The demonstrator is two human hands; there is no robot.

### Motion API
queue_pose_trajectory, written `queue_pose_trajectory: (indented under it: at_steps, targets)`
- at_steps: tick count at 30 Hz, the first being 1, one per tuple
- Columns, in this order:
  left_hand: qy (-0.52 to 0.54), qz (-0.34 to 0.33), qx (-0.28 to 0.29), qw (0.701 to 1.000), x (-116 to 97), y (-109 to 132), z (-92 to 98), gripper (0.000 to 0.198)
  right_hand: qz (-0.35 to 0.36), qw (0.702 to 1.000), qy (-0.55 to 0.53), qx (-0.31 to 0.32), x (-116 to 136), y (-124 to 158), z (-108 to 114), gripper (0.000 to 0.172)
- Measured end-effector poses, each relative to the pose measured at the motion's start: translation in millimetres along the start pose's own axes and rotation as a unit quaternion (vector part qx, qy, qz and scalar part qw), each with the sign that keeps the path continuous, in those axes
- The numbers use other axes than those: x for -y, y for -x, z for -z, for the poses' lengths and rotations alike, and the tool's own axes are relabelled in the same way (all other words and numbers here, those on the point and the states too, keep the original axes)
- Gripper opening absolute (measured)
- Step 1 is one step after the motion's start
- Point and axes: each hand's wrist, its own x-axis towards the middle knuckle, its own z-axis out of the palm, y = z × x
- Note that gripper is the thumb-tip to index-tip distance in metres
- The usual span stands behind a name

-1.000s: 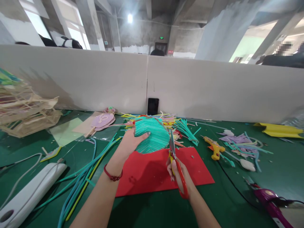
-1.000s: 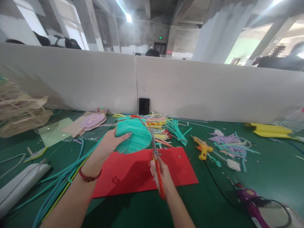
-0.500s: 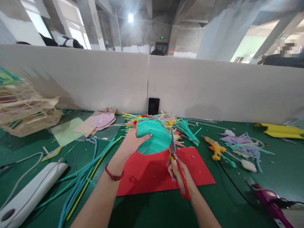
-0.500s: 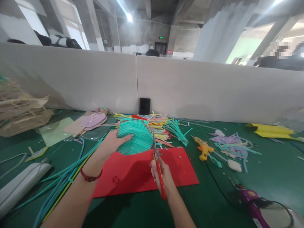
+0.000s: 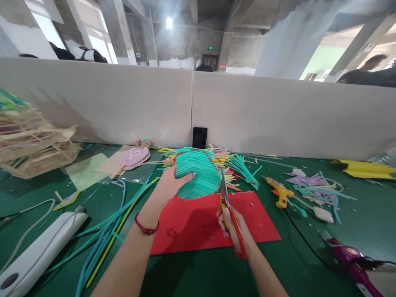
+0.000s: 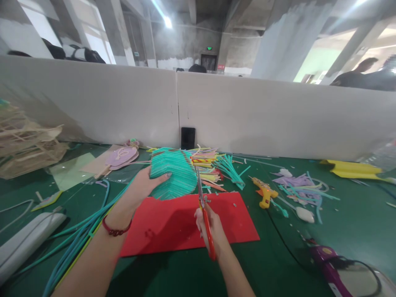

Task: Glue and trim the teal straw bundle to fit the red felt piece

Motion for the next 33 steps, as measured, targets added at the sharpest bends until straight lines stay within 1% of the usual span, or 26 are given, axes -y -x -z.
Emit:
queue_pose_trajectory:
  at_steps: [3,7,12,17,20,26,33]
  targets:
    - [-0.014,-0.010,-0.001,1.000,2.1,-1.0,1.1,0.038,0.008,1.000,-0.003,0.005,-2.1,0.5,0.7,0.060]
    - [-0.038,-0.016,-0.003,0.999,1.0,-0.7,1.5,0.038,0.010,1.000,-0.008,0.005,-1.9,1.3,0.5,0.061]
    - [-0.031,-0.011,0.016,0.999,-2.5,-0.2,0.8,0.037,0.008,1.000,0.001,0.004,0.4,1.4,0.1,0.062]
    - [-0.028,-0.019,0.007,0.999,-0.9,0.1,1.5,0.038,0.009,1.000,-0.001,0.010,-4.5,0.9,1.0,0.061]
    - [-0.028,-0.026,0.002,0.999,-0.2,-0.1,2.2,0.035,0.006,1.000,-0.009,0.013,-6.9,0.6,1.1,0.061]
    - [-0.024,-0.003,0.007,1.000,-3.3,1.2,1.6,0.036,0.007,1.000,0.007,0.005,-2.7,0.7,0.0,0.063]
    - [-0.039,-0.016,0.008,0.999,-3.3,1.1,1.5,0.035,-0.002,1.000,-0.005,0.015,-2.8,1.8,0.8,0.060]
